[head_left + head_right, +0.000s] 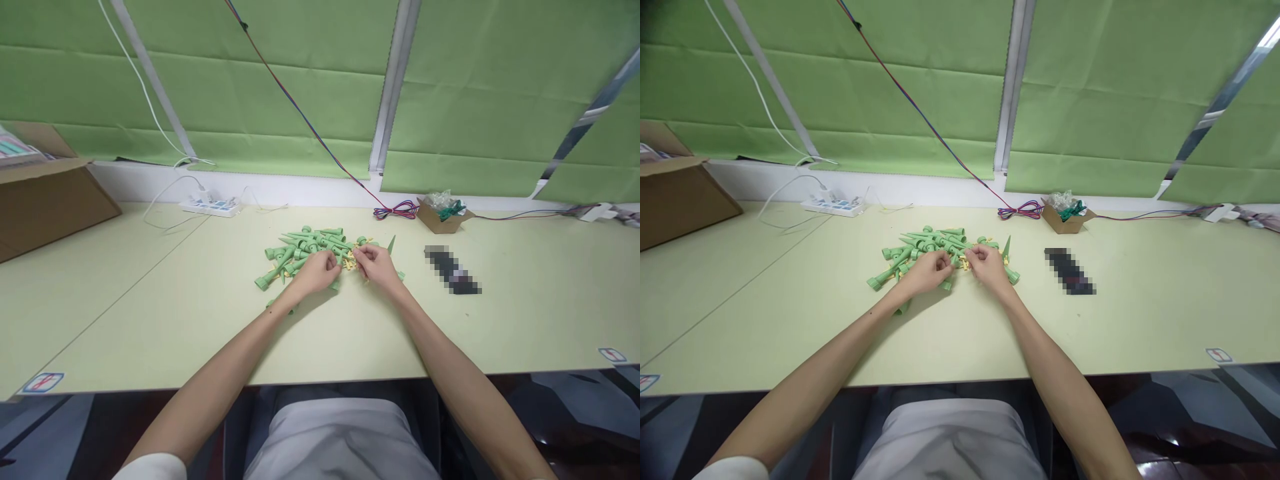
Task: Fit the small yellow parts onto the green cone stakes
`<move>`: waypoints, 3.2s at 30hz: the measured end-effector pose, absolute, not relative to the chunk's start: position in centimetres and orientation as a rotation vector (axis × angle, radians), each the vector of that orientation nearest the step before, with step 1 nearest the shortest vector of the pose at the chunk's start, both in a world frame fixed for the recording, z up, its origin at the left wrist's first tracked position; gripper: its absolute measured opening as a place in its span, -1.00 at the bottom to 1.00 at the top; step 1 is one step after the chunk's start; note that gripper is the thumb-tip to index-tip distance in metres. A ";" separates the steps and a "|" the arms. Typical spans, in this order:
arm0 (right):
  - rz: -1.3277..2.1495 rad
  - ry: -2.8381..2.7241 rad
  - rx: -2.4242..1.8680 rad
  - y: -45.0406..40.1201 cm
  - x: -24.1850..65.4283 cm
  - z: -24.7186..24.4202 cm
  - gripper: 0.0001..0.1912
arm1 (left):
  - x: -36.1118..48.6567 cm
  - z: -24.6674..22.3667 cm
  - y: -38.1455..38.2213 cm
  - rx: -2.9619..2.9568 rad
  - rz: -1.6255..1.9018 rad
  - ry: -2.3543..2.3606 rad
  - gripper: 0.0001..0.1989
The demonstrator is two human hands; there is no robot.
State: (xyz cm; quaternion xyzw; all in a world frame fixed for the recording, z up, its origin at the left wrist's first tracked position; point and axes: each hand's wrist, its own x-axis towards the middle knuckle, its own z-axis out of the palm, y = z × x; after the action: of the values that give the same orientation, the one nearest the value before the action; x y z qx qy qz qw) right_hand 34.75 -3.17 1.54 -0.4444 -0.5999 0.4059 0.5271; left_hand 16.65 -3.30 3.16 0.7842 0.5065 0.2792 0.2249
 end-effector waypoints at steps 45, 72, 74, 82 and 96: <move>0.564 -1.754 -1.052 -4.3 34.1 1.4 -0.74 | 17.3 2.9 -3.7 2.036 1.208 1.289 -0.82; 1.020 -1.433 -1.075 -3.6 33.9 1.1 -0.56 | 17.5 2.9 -4.6 2.256 1.176 1.226 -0.72; 0.976 -1.412 -1.081 -3.4 34.0 1.1 -0.56 | 17.4 3.0 -4.5 2.195 1.221 1.167 -0.64; 0.939 -1.383 -1.072 -3.3 34.0 0.8 -0.58 | 17.8 2.7 -3.9 1.812 1.367 0.928 -0.55; 0.879 -1.372 -0.913 -3.7 33.7 1.1 -0.61 | 17.5 3.1 -3.6 1.730 1.076 1.128 -0.47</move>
State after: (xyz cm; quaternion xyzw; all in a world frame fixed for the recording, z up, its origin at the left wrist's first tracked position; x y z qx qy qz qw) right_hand 33.67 -3.67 1.08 -0.3929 -0.5906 0.3785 0.5946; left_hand 17.53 -3.63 3.14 0.6824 0.4448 0.4243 0.3955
